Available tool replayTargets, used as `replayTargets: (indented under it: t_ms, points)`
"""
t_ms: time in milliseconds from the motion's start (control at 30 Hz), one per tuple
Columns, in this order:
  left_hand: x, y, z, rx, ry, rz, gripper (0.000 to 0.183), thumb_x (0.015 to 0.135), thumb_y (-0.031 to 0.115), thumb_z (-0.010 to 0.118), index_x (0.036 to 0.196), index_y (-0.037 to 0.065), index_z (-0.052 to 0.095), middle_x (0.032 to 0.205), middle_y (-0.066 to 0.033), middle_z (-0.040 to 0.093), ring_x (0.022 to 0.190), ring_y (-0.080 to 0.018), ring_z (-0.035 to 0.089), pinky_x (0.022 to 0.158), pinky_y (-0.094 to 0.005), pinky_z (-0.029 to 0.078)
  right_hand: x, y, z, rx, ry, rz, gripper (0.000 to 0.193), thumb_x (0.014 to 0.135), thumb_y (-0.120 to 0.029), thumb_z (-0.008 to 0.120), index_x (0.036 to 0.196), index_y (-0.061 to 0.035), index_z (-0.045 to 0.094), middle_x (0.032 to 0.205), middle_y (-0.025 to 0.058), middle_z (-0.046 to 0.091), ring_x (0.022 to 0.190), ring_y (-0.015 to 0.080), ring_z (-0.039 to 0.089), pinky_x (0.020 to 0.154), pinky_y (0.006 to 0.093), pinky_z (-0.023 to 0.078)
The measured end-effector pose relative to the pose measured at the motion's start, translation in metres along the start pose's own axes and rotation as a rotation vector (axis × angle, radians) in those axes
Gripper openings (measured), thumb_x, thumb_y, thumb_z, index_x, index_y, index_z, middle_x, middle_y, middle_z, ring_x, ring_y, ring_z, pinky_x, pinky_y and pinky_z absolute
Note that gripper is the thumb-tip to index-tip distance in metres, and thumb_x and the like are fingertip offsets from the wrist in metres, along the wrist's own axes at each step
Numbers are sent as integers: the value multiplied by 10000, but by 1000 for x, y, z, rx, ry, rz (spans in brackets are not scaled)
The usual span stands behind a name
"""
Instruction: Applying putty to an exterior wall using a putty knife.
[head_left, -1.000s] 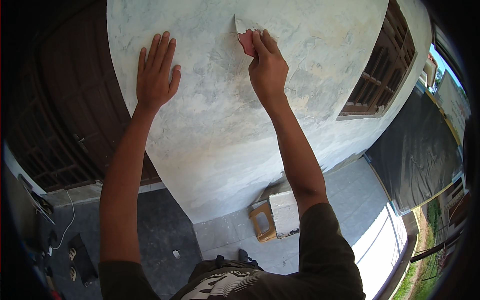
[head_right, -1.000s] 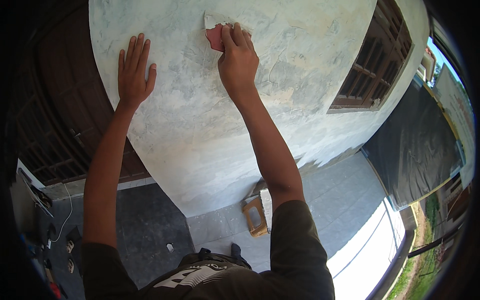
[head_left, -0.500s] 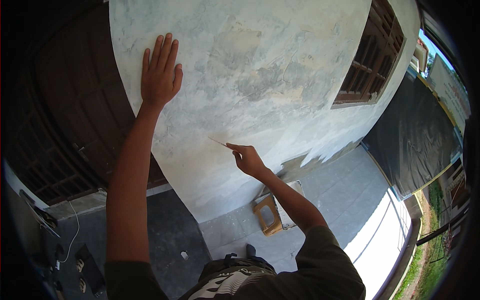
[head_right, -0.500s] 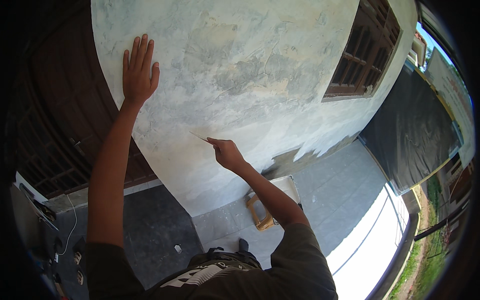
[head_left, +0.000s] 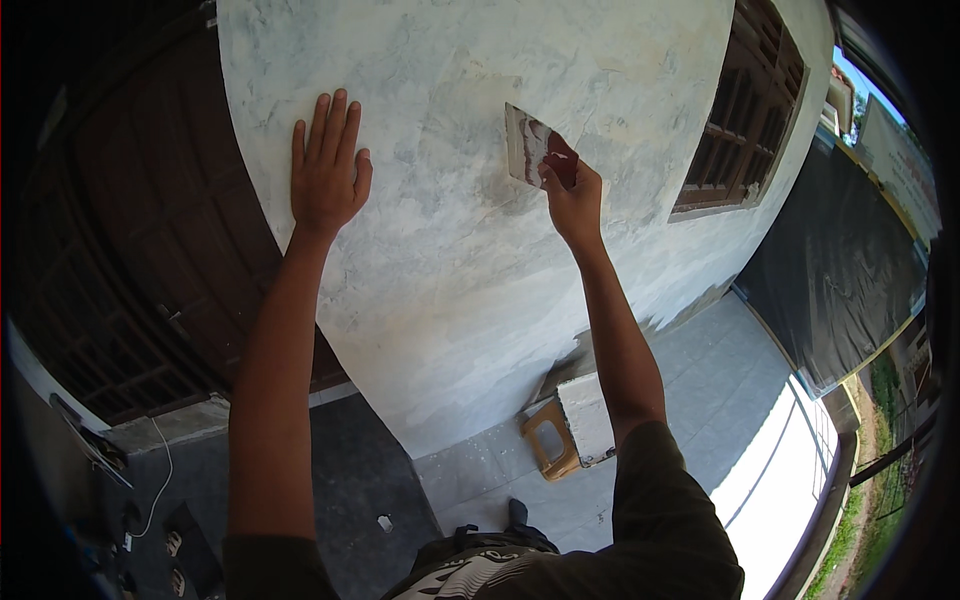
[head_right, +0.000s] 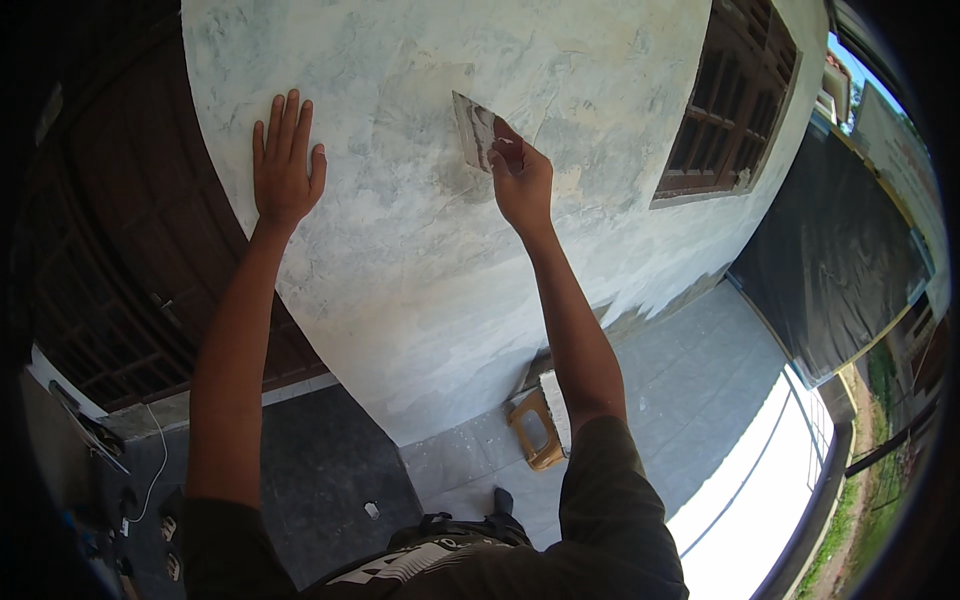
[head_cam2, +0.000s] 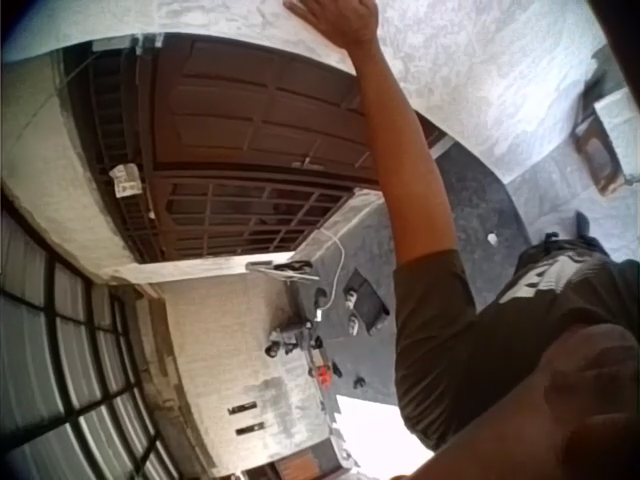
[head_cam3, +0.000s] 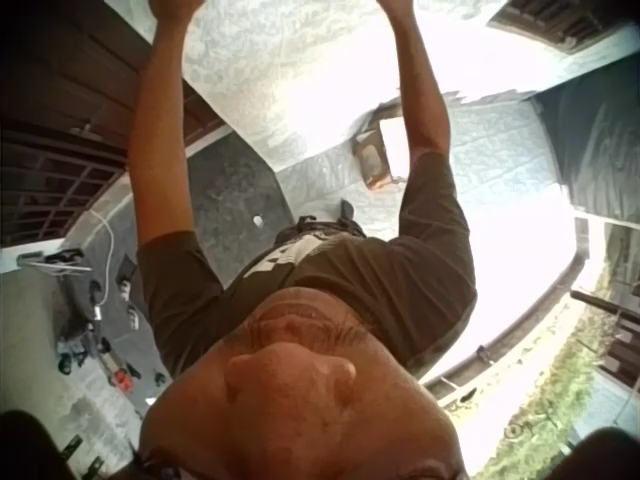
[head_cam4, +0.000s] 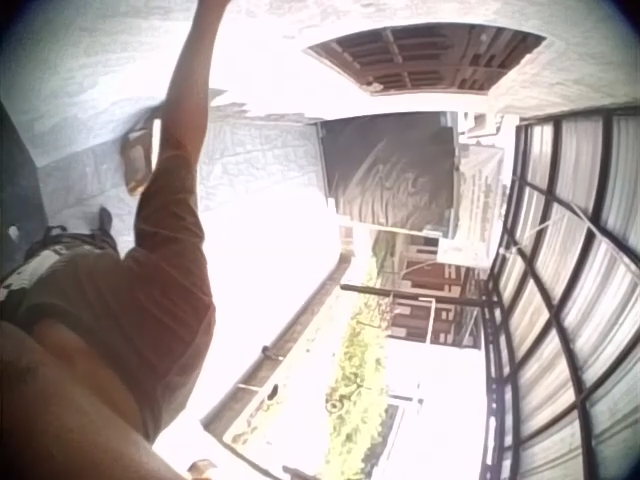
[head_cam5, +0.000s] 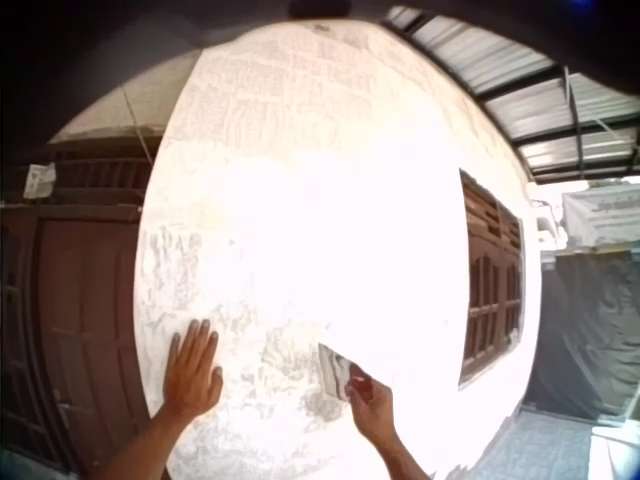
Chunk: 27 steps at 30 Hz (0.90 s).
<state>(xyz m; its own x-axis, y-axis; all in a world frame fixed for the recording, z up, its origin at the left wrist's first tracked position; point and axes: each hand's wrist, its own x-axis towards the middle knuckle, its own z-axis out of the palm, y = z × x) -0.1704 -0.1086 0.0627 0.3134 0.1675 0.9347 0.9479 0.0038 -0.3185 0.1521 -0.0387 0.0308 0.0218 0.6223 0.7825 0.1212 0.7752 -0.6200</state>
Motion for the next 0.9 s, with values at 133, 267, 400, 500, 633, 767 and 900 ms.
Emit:
replayTargets:
  t_ms: [133, 267, 400, 500, 633, 767, 900]
  points:
    - [-2, -1, -6, 8, -20, -9, 589, 944, 177, 537, 1508, 52, 419, 1603, -135, 362, 1508, -297, 297, 1198, -522, 219, 57, -50, 20, -347, 161, -509, 261, 924, 15, 608, 1166, -18, 701, 1084, 170, 735, 942, 269, 733, 831, 337, 565]
    - [1, 3, -3, -3, -16, -9, 594, 940, 178, 543, 1506, 47, 419, 1605, -136, 358, 1508, -304, 297, 1193, -531, 225, 74, -52, 40, -539, 148, -681, 392, 826, 87, 610, 1189, -42, 684, 1174, 150, 704, 1007, 341, 700, 861, 367, 576]
    - [2, 5, -2, 3, -20, -12, 598, 938, 182, 547, 1506, 46, 419, 1608, -136, 352, 1508, -307, 296, 1190, -535, 230, 31, -24, 61, -639, 78, -728, 521, 744, 127, 637, 1246, -12, 633, 1274, 170, 654, 1156, 366, 639, 919, 407, 568]
    - [3, 3, -1, 24, 0, -17, 579, 929, 207, 549, 1483, 63, 467, 1605, -108, 368, 1509, -271, 298, 1211, -506, 217, -34, -5, 73, -681, -65, -710, 559, 735, 115, 650, 1281, 7, 601, 1322, 178, 621, 1190, 381, 616, 933, 423, 564]
    - [-1, 1, 1, 15, 5, -7, 587, 929, 208, 549, 1491, 64, 457, 1597, -115, 381, 1507, -276, 303, 1209, -506, 220, -107, 28, 57, -332, -430, -268, 476, 787, 114, 641, 1247, -11, 654, 1211, 210, 679, 1104, 367, 672, 920, 400, 569]
    - [0, 1, -1, 27, -2, -9, 595, 927, 206, 552, 1495, 62, 450, 1593, -117, 386, 1504, -277, 311, 1207, -506, 223, -56, 2, 31, -205, -70, -189, 317, 929, 72, 594, 1223, -3, 682, 1154, 190, 716, 1090, 281, 703, 924, 344, 568]
    - [4, 7, -2, 16, 3, -4, 593, 926, 206, 553, 1490, 54, 453, 1593, -117, 385, 1502, -279, 314, 1206, -507, 224, 35, -29, 47, -586, 138, -614, 619, 806, 183, 524, 1407, 43, 486, 1447, 255, 494, 1322, 426, 497, 1030, 471, 499]
